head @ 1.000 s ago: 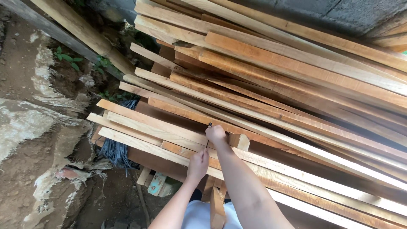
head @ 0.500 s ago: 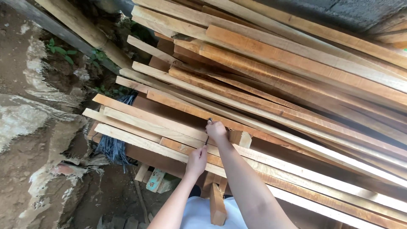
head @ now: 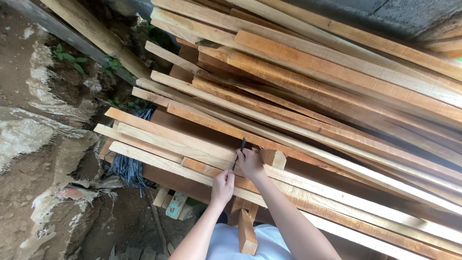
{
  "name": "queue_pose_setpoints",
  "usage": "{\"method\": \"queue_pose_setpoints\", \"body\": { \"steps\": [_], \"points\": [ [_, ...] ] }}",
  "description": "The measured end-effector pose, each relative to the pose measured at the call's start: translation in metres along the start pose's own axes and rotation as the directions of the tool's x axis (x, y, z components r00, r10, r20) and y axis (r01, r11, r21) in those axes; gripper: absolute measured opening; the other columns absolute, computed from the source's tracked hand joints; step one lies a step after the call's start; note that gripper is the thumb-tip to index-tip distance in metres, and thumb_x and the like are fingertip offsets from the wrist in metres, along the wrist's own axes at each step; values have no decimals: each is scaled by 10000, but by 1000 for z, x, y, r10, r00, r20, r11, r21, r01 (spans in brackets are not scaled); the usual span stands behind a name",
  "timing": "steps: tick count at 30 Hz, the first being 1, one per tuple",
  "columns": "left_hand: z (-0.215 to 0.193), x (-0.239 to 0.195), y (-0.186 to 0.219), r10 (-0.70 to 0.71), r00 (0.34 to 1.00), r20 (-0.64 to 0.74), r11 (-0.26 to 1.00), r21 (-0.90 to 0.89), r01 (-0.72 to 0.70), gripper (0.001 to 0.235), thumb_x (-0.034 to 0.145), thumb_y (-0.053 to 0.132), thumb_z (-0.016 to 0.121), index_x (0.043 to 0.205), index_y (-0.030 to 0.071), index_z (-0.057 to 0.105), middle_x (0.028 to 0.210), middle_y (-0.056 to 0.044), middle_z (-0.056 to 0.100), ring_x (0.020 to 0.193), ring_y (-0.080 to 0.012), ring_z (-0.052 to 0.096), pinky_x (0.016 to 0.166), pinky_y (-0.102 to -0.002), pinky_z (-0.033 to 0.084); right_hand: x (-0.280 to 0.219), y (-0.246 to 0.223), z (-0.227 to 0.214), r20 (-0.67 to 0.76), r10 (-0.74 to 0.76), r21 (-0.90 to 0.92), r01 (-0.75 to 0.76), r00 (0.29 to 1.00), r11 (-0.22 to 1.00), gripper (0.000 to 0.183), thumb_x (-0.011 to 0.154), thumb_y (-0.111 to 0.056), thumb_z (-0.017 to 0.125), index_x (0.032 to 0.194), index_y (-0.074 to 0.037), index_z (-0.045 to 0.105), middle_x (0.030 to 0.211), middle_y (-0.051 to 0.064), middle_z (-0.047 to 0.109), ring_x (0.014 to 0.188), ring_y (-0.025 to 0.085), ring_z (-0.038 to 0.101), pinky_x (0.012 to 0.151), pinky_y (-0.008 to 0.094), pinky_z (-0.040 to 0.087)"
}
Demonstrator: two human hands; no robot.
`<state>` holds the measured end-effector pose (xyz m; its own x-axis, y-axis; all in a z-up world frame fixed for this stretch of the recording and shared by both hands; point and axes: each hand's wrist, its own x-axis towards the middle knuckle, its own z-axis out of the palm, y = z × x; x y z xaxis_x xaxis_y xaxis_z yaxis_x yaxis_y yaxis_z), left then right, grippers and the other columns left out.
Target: The person ties a bundle of wooden planks together using a black strap. They wrap the strap around the wood, pull it tight, and tie a knot to secure the bundle. The person then moves to another bundle and repeats the process.
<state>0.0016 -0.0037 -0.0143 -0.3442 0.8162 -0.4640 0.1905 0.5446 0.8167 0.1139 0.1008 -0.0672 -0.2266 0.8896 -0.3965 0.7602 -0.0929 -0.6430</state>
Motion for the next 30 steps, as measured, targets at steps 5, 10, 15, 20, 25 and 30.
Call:
{"method": "queue_pose_setpoints", "body": {
  "steps": [5, 10, 15, 20, 25, 30],
  "points": [
    [0, -3, 9, 22, 998, -52, 999, -29, -23, 384, 991, 230, 540, 637, 85, 568, 536, -97, 452, 722, -47, 480, 607, -309, 490, -15, -20, -31, 94, 0, 192, -18, 996, 981, 290, 1028, -292, 527, 1037, -131, 768, 1000, 143, 774, 1083, 352, 695, 870, 477, 573],
    [3, 0, 3, 47, 996, -78, 999, -23, -49, 389, 981, 212, 545, 618, 74, 537, 529, -125, 426, 683, -67, 460, 583, -288, 469, -22, -25, -47, 116, -185, 318, 140, 976, 938, 361, 966, 17, 440, 1158, -42, 740, 1146, 237, 744, 1184, 446, 629, 976, 515, 530],
    [4, -3, 2, 42, 995, -88, 999, -1, -42, 405, 980, 208, 543, 598, 76, 518, 520, -126, 413, 670, -67, 449, 569, -291, 457, -26, -24, -45, 106, -196, 185, 175, 975, 967, 252, 1016, -141, 557, 1171, -110, 754, 1151, 164, 758, 1159, 367, 665, 971, 480, 550],
    [4, -5, 7, 33, 996, -78, 999, 21, -32, 410, 983, 216, 534, 602, 65, 513, 523, -147, 429, 626, -110, 453, 571, -321, 466, -30, -29, -41, 36, -166, 187, 157, 985, 970, 201, 1015, -227, 630, 1134, -151, 772, 1116, 108, 775, 1121, 312, 692, 954, 435, 569],
    [1, -8, 19, 22, 998, -51, 999, 30, -20, 421, 991, 228, 529, 611, 48, 521, 518, -149, 427, 642, -105, 458, 577, -339, 475, -27, -39, -32, 1, 45, 296, -43, 999, 954, 204, 1008, -405, 634, 1008, -285, 799, 992, -34, 798, 1059, 205, 725, 930, 369, 573],
    [-3, 6, 33, -114, 993, 16, 991, 79, 112, 416, 1011, 307, 487, 777, 20, 677, 789, -258, 670, 911, -437, 683, 749, -496, 508, 15, -3, 5, -129, 146, 313, -99, 981, 944, 310, 1009, -294, 585, 778, -215, 776, 794, 61, 766, 893, 272, 734, 815, 387, 573]
  ]
}}
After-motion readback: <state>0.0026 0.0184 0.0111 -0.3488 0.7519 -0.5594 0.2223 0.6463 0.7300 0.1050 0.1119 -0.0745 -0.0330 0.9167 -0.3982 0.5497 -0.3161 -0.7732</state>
